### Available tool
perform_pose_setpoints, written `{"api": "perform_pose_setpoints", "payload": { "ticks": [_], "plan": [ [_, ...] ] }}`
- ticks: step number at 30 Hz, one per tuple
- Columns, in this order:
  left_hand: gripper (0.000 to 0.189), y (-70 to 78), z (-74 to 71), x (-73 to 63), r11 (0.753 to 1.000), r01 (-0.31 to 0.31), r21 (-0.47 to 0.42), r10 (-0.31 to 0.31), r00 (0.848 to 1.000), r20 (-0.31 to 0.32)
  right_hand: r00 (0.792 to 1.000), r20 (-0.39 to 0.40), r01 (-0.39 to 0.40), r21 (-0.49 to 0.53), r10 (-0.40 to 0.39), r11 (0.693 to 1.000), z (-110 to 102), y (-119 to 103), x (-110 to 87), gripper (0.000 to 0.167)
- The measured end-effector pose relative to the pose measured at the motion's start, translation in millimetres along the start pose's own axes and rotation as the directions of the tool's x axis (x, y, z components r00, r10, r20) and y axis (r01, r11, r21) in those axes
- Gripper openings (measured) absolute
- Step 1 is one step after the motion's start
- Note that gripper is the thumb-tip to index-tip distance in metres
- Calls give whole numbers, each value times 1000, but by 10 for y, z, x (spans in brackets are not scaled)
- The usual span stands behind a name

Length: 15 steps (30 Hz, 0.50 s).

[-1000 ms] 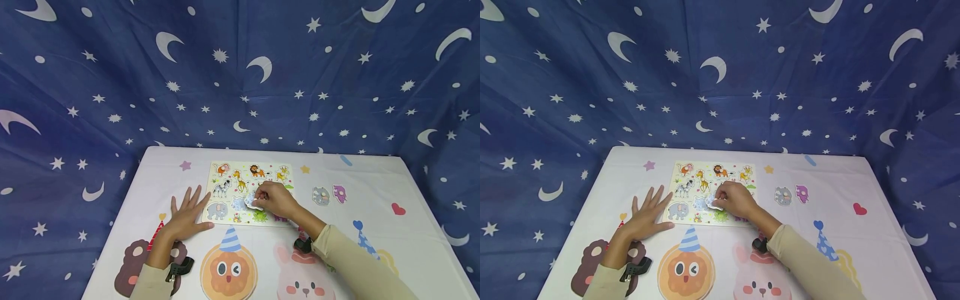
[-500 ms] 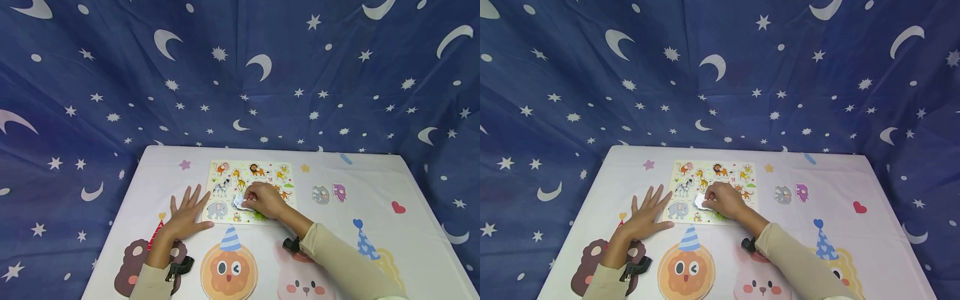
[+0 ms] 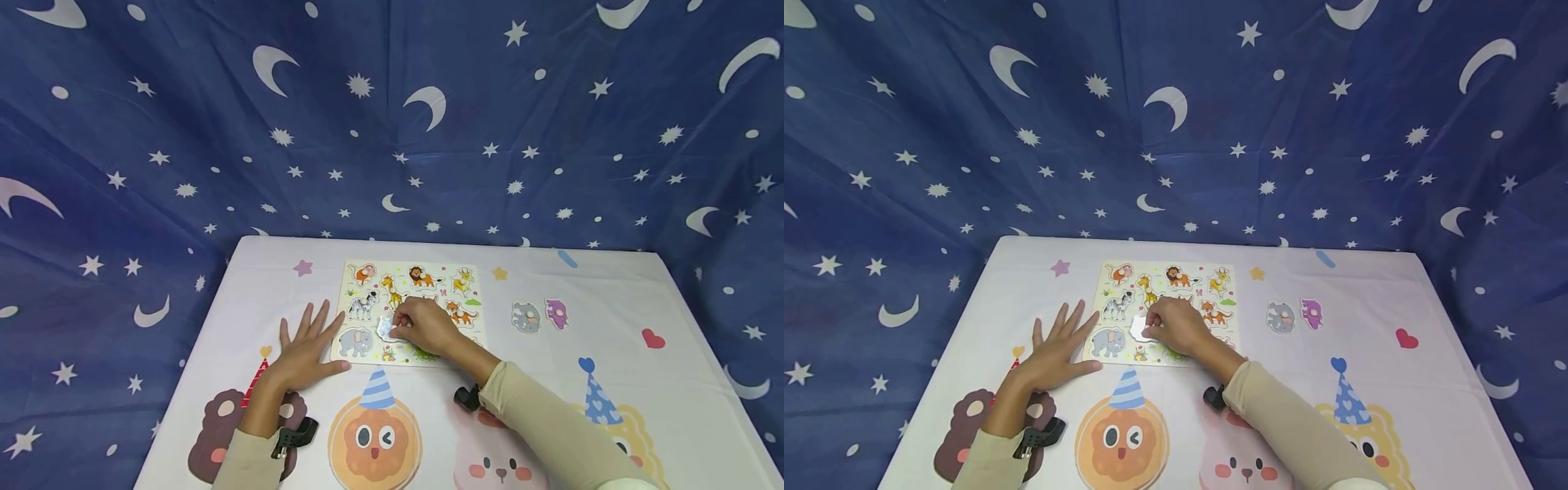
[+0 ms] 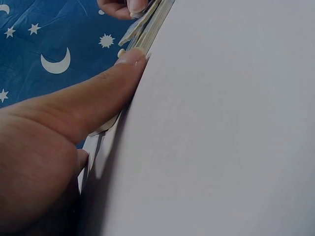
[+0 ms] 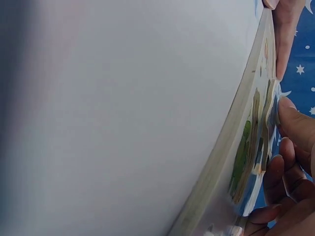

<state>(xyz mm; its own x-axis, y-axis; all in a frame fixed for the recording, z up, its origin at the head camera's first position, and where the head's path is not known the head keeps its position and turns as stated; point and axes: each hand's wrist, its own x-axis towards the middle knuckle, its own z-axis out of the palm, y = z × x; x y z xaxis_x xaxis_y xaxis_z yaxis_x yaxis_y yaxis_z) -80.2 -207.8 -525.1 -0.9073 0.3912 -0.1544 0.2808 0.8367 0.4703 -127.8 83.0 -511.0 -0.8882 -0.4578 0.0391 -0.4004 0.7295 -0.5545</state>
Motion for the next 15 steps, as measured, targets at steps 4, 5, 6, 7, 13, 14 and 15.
{"api": "perform_pose_setpoints", "payload": {
  "ticks": [4, 5, 6, 7, 13, 14, 15],
  "plan": [
    [98, -9, 1, 2, 1000, 3, 10, -3, 1000, -4, 1000, 7, -19, 5, 19, 1000, 2, -21, 12, 18],
    [98, -11, 3, 2, 1000, 4, 11, -4, 1000, -2, 1000, 12, -24, 4, 24, 1000, 5, -24, 12, 17],
    [98, -14, 6, 0, 1000, 6, 13, -6, 1000, 1, 999, 19, -28, 1, 28, 1000, 10, -27, 11, 17],
    [98, -16, 7, -2, 1000, 8, 14, -8, 1000, 3, 999, 26, -30, 0, 30, 1000, 14, -31, 8, 17],
    [98, -6, 3, -4, 1000, 7, 8, -7, 1000, 7, 999, 32, -40, -14, 40, 999, 16, -42, -6, 15],
    [98, -2, 3, -1, 1000, 6, 9, -6, 1000, 7, 999, 29, -43, -17, 43, 999, 14, -45, -7, 15],
    [98, 1, 3, 2, 1000, 5, 10, -5, 1000, 7, 999, 26, -45, -19, 46, 999, 12, -48, -9, 15]
  ]
}}
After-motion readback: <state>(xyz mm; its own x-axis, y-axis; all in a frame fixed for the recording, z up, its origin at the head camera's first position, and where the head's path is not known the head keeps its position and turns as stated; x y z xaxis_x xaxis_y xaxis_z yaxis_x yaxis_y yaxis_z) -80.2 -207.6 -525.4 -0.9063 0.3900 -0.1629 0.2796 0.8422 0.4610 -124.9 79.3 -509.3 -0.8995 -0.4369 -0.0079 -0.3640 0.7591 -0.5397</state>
